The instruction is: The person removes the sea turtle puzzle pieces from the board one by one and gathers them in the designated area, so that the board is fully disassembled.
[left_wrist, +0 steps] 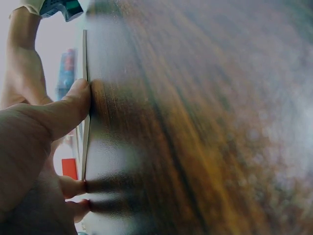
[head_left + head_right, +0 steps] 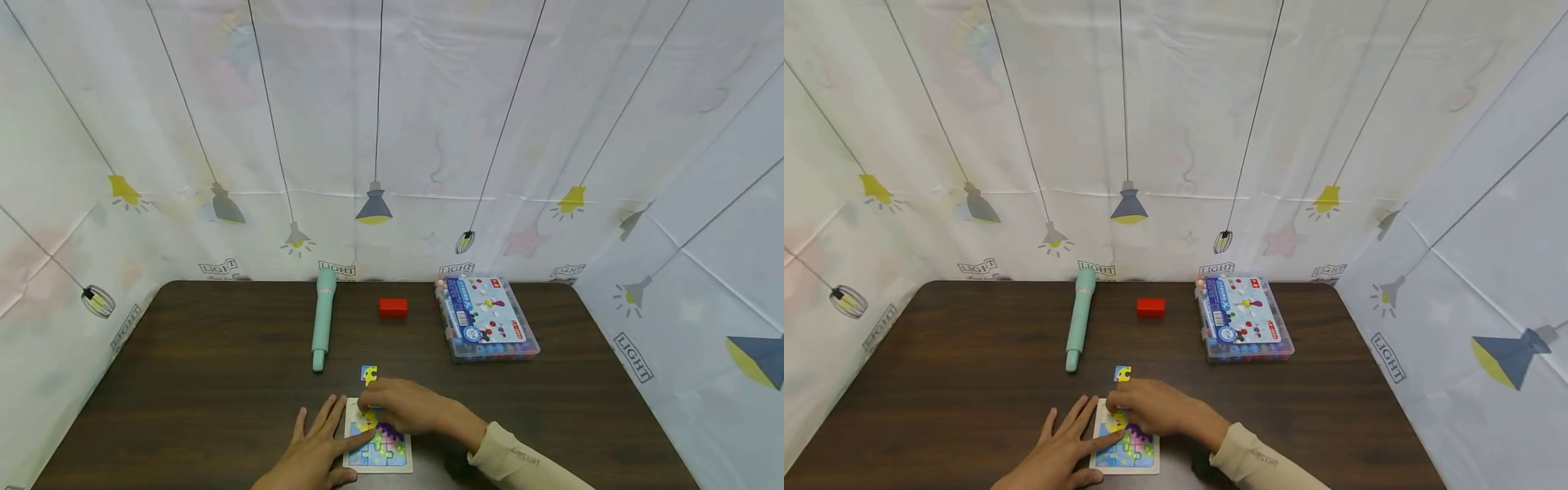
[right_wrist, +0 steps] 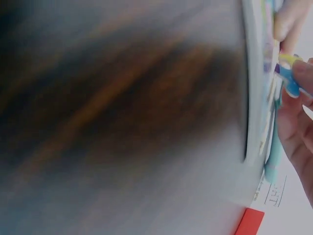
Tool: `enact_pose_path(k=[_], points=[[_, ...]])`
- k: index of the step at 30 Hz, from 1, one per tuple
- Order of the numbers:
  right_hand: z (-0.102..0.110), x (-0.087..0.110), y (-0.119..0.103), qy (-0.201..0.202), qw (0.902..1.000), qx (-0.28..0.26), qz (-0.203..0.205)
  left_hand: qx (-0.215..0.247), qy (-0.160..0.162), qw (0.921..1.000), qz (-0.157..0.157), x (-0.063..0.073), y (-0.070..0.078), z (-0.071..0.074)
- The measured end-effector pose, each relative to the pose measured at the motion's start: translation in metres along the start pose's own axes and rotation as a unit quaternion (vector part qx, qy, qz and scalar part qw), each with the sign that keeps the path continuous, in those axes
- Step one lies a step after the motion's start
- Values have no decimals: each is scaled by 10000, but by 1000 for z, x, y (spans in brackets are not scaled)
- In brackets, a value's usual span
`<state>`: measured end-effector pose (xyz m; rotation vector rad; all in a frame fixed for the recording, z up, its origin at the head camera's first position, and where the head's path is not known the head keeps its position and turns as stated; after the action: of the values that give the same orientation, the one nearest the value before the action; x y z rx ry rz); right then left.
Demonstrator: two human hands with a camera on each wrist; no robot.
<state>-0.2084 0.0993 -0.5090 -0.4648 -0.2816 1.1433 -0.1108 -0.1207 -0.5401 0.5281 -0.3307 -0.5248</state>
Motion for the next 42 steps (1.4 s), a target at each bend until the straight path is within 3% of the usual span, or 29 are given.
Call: enact_pose_path(k=[4, 10, 16, 24, 36, 39, 42], points=[[10, -2, 11, 357, 9964, -658, -391, 73, 15, 10000, -19, -1, -1, 0], [25, -4, 37, 933, 9870, -471, -1221, 1, -16, 10000, 90, -2, 1, 0], [27, -6, 50, 823, 9822, -257, -1670, -4, -1, 9999, 115, -2, 2, -1], [24, -9, 46, 756, 9753, 325, -2048, -34, 8, 10000, 81, -3, -1, -2], [23, -11, 41, 814, 9739, 489, -2061, -66, 118, 9999, 12, 2, -6, 1], [24, -6, 37, 870, 9781, 487, -1829, -74, 120, 9999, 8, 2, -5, 0], [22, 4, 30, 520, 9880, 378, -1402, -9, 110, 9999, -28, 0, -6, -2]])
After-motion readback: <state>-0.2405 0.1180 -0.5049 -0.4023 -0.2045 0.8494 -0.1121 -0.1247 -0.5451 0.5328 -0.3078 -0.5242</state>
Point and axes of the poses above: each hand's wrist, its own x-axis away from the middle knuckle, its own z-axis out of the back of the hand, y = z × x, the point moved 1 cm from there along -x, towards the middle knuckle
